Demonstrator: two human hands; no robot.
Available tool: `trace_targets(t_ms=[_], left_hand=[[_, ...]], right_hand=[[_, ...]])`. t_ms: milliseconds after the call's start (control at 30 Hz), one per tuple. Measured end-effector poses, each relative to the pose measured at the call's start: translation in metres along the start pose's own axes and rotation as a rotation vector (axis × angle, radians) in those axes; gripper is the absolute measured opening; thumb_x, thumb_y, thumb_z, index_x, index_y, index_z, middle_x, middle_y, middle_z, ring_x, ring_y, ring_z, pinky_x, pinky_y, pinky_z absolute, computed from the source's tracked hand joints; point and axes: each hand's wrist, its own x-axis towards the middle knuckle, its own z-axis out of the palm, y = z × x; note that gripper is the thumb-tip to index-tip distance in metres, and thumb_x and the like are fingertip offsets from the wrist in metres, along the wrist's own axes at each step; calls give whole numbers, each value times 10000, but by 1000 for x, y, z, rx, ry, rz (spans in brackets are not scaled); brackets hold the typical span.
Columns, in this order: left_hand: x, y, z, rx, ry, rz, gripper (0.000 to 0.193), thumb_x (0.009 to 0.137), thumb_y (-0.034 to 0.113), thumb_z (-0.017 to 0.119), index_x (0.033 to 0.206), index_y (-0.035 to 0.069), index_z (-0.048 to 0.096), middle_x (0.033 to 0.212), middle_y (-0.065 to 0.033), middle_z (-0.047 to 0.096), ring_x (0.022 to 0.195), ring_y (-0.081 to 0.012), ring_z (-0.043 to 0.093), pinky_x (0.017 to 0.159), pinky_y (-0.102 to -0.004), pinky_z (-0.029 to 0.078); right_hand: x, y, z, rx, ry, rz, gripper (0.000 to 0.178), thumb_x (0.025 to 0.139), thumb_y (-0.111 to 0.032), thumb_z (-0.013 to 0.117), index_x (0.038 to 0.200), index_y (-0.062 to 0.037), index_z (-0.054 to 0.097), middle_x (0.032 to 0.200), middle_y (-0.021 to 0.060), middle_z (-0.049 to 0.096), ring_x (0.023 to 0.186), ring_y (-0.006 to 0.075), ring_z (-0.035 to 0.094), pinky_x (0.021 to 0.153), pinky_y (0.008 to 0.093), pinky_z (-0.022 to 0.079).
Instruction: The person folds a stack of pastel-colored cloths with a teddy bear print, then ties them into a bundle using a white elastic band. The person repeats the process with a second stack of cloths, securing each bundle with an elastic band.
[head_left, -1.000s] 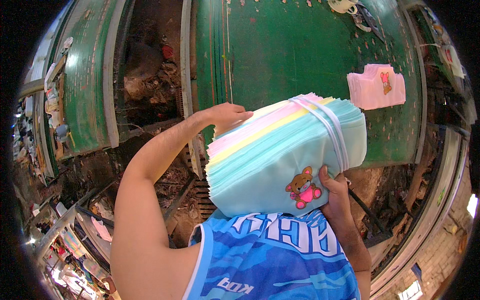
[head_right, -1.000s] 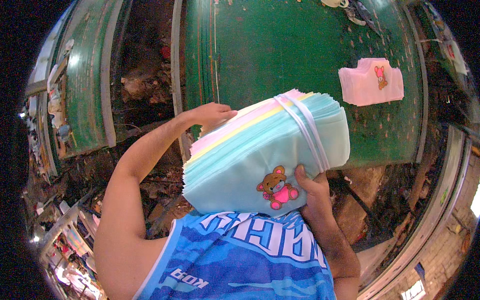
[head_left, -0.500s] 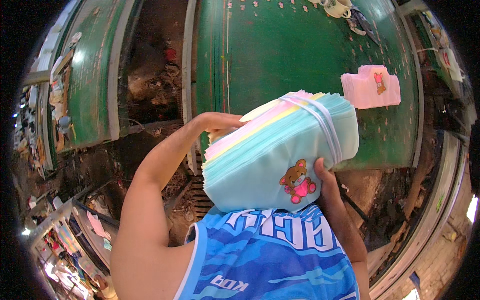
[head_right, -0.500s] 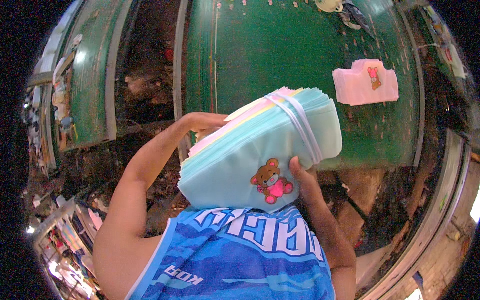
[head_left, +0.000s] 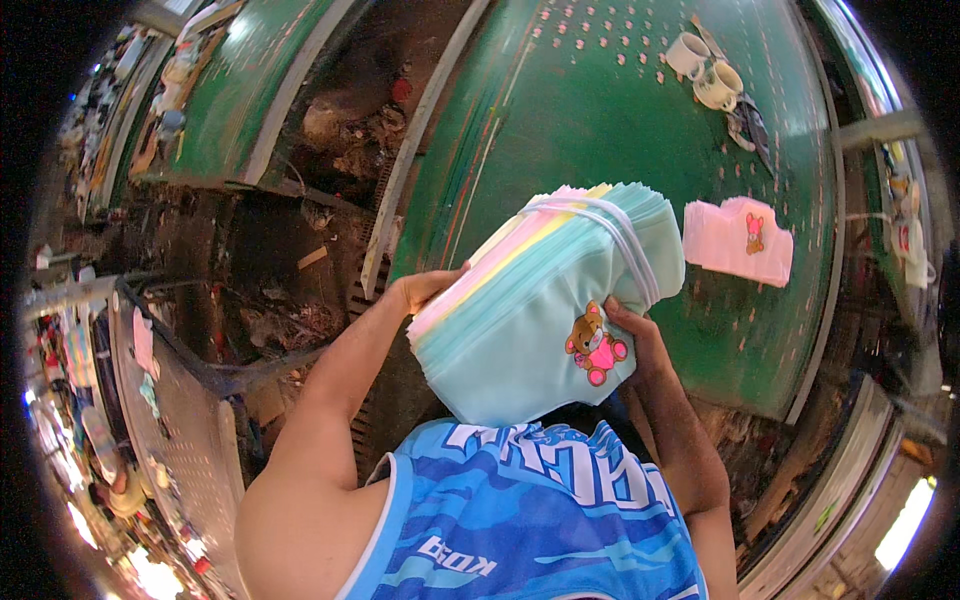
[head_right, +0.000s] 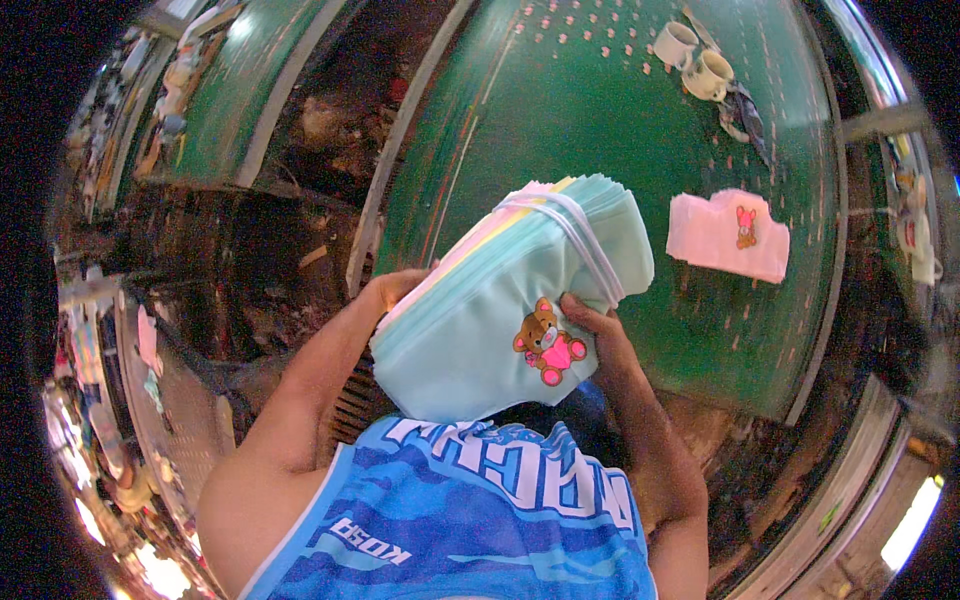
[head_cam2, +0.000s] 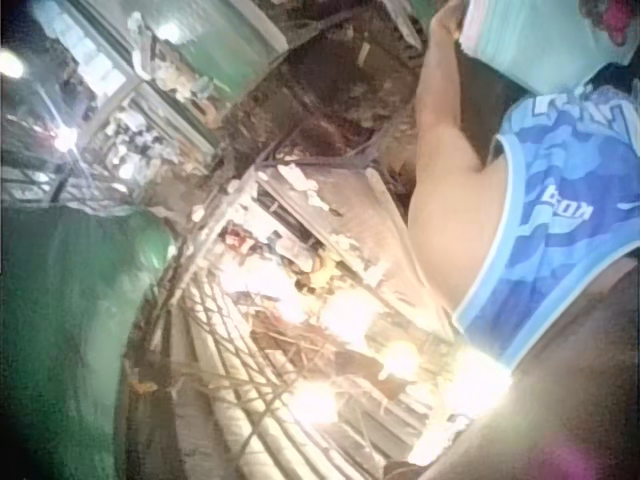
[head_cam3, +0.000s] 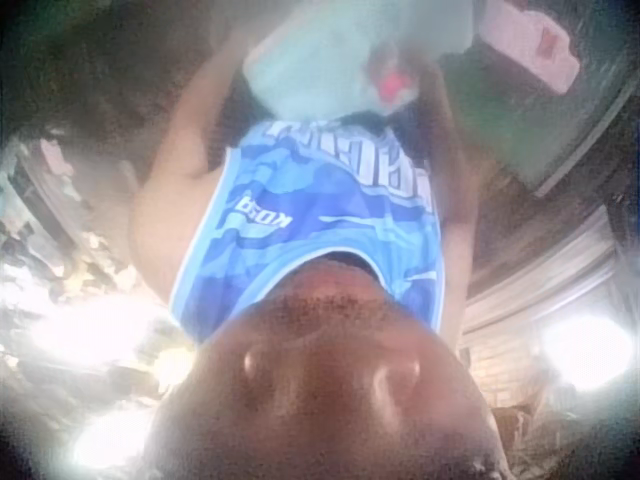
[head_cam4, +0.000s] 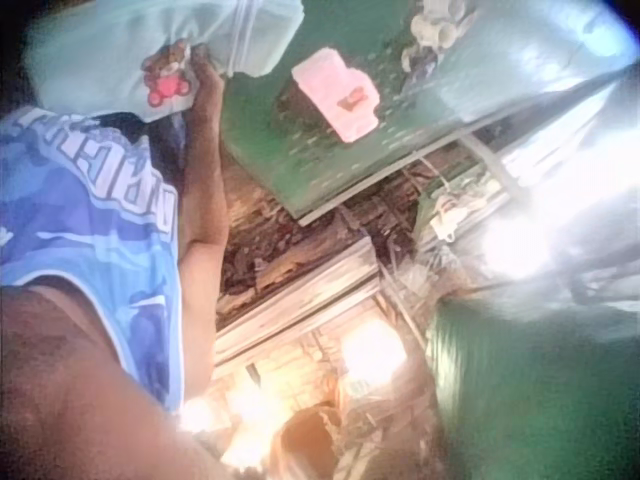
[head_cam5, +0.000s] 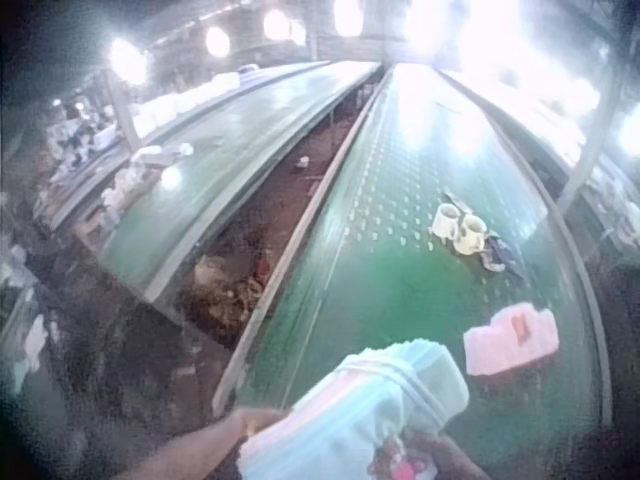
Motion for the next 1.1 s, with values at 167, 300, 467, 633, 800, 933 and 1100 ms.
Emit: trace_targets(t_ms=[167,300,467,633,800,933,1100], left_hand=[[4,-43,19,-61,-17,78,777,979,625,620,1516,71,525,1363,-133,680,1160,-187,709,967,-393,601],[19,-84,70,-175,4,278,689,1004,506,640,1522,68,516,1357,-125,686,1139,-183,717,963,-395,604],[99,-114,165,-320,115,674,799,991,395,683,1628,69,326,1519,-126,546,1292,-203,609,1072,-420,529],[212,-89,253,-431,194,1205,997,962,387,750,1679,94,122,1654,-125,357,1487,-252,391,1201,-446,392],[247,-46,312,-683,45,1529,1015,873,276,839,1633,101,190,1522,-128,507,1409,-285,498,1155,-490,448],[329,-45,327,-924,-286,1527,776,910,353,767,1541,70,415,1416,-142,618,1326,-322,590,1124,-515,485],[353,-54,330,-1240,-371,1422,678,1027,504,574,1544,84,452,1502,-175,563,1376,-363,536,1189,-571,389]], right_hand=[[-6,-35,22,-211,-62,49,532,946,-305,723,1345,11,569,1128,169,712,952,283,740,844,413,627],[16,-71,14,-471,-111,152,485,945,-356,706,1253,11,630,1037,153,732,830,253,740,740,386,625],[32,-159,14,-1168,-191,234,330,925,-366,715,1030,-55,684,862,96,711,731,229,686,716,368,572],[66,-238,17,-1753,-467,214,458,848,-321,781,1180,-44,631,1031,103,692,901,237,662,848,384,529],[119,-260,76,-2052,-711,250,667,770,-276,847,1330,-33,579,1200,110,673,1071,245,637,980,399,485],[160,-246,83,-2093,-810,337,854,707,-240,899,1450,-24,537,1335,116,658,1207,251,618,1086,412,450],[196,-224,52,-2024,-977,381,996,630,-172,929,1512,6,504,1386,129,658,1254,244,607,1119,364,425]])
